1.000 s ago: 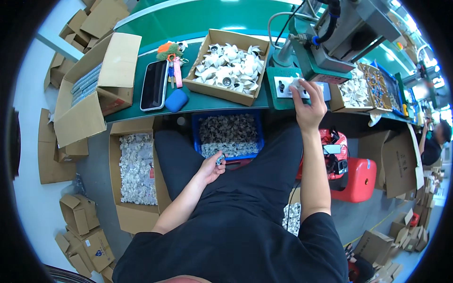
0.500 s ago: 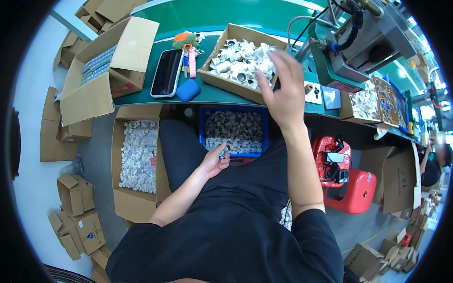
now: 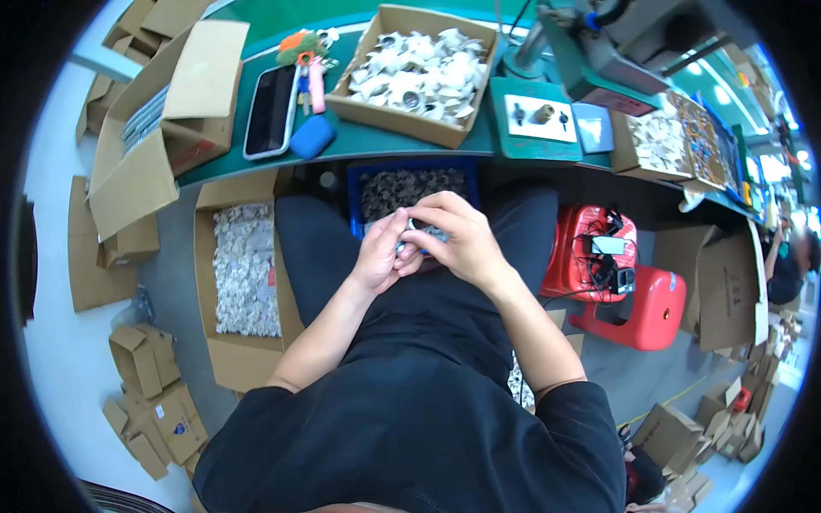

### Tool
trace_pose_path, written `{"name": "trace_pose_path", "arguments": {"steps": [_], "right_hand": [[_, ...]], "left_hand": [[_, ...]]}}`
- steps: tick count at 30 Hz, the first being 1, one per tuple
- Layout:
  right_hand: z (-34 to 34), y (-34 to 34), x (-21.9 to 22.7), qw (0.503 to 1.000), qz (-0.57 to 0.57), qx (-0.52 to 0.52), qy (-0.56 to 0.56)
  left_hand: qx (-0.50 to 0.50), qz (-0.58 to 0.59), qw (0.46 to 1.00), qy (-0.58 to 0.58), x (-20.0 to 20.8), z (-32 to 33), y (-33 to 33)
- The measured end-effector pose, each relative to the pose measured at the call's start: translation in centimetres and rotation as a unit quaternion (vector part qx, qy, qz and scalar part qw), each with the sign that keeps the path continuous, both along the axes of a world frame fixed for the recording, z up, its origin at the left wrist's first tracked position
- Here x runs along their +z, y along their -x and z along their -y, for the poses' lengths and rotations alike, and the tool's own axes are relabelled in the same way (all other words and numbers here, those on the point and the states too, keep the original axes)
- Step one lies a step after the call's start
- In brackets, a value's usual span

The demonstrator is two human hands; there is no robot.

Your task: Assembling small electronic components using a manual press machine at a production workbench.

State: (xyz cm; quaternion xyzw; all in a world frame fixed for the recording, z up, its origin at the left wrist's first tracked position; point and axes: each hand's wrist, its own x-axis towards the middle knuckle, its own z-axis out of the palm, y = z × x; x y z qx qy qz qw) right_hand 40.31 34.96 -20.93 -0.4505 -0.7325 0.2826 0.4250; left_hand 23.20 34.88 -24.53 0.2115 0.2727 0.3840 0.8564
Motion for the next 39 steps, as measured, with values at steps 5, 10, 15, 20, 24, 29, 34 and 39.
{"name": "trace_pose_path", "arguments": {"steps": [5, 10, 15, 20, 24, 29, 34, 39], "right_hand": [[-0.9, -1.9, 2.2, 0.996, -0.055, -0.031, 0.059], [-0.8, -2.2, 1.7, 0.998, -0.017, 0.036, 0.042], [0.1, -1.9, 1.1, 0.987, -0.084, 0.046, 0.131], [-2.9, -5.6, 4.2, 0.961, -0.180, -0.203, 0.055], [-6.3, -11.4, 6.6, 0.933, 0.044, -0.351, -0.066], [-8.2, -11.7, 8.2, 0.937, 0.128, -0.324, 0.017], [-8.5, -13.0, 10.3, 0.921, 0.233, -0.277, 0.147], [-9.8, -26.3, 8.3, 0.898, 0.202, -0.380, -0.085]], "left_hand": [[0.009, 0.022, 1.000, -0.004, -0.1, 0.3, 0.6], [-0.031, 0.029, 0.999, -0.011, -0.4, 0.7, -0.1], [-0.041, 0.052, 0.997, -0.025, -0.9, 1.0, -0.4], [-0.032, 0.055, 0.998, -0.002, -2.4, 0.7, 0.3], [-0.057, 0.003, 0.998, 0.032, -4.9, 1.8, 1.3], [-0.070, -0.067, 0.991, 0.090, -9.0, 3.4, 3.2], [-0.090, -0.101, 0.985, 0.104, -10.1, 3.0, 2.9], [-0.095, -0.125, 0.980, 0.121, -10.7, 2.9, 2.7]]}}
